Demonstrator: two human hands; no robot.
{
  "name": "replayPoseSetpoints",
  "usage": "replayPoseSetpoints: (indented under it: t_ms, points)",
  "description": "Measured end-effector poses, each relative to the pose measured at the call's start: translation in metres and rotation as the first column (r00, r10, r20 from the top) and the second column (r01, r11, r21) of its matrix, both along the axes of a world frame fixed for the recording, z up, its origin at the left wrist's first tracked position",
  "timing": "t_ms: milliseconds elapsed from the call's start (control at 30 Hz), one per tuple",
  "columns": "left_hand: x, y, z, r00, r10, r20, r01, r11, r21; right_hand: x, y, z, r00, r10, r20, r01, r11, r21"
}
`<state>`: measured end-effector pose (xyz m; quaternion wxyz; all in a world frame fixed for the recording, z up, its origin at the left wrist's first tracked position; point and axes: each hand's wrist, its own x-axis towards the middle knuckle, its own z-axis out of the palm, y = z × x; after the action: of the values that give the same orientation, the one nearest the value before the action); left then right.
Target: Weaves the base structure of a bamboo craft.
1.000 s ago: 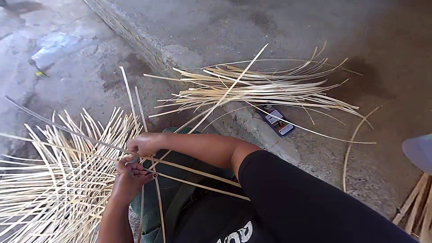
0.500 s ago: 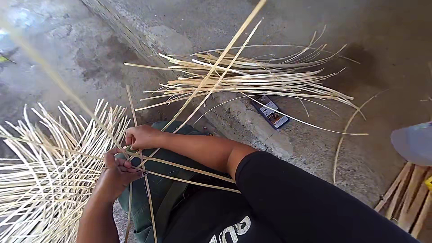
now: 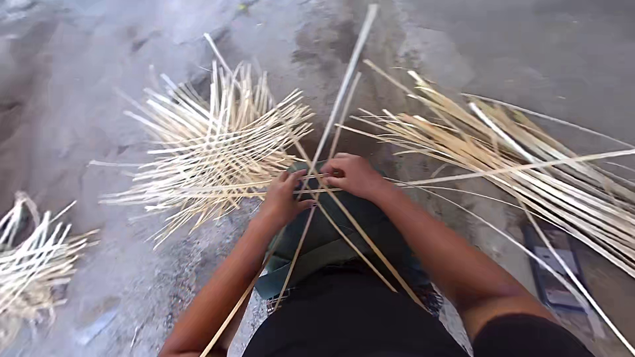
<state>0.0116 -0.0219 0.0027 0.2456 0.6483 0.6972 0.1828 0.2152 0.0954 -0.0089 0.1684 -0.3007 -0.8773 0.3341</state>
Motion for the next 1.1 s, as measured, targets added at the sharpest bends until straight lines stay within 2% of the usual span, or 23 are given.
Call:
replayPoseSetpoints:
  t_ms: [100, 300, 433, 633, 1100]
  points:
    - [-0.008, -0.004, -0.009, 0.999, -0.031, 0.012, 0.031, 0.998, 0.058, -0.006, -0.016, 0.003, 0.990, 0.010, 0.138, -0.020, 0.997, 0.069]
    - [-0.011, -0.020, -0.016, 1.000, 0.025, 0.015, -0.027, 0.982, 0.185, -0.024, -0.039, 0.008, 0.977, -0.040, 0.210, 0.018, 0.994, 0.103]
    - [-0.012, -0.024, -0.020, 0.997, 0.066, 0.047, -0.073, 0.985, 0.155, -0.028, -0.040, -0.001, 0.984, 0.002, 0.179, -0.022, 0.994, 0.111]
    - [-0.018, -0.012, -0.024, 0.995, -0.014, 0.095, 0.001, 0.990, 0.138, -0.022, -0.031, -0.012, 0.988, 0.066, 0.137, -0.084, 0.988, 0.127]
    - [-0.022, -0.009, -0.028, 0.994, -0.048, 0.102, 0.029, 0.983, 0.183, -0.020, -0.029, -0.019, 0.995, 0.070, 0.074, -0.082, 0.982, 0.168]
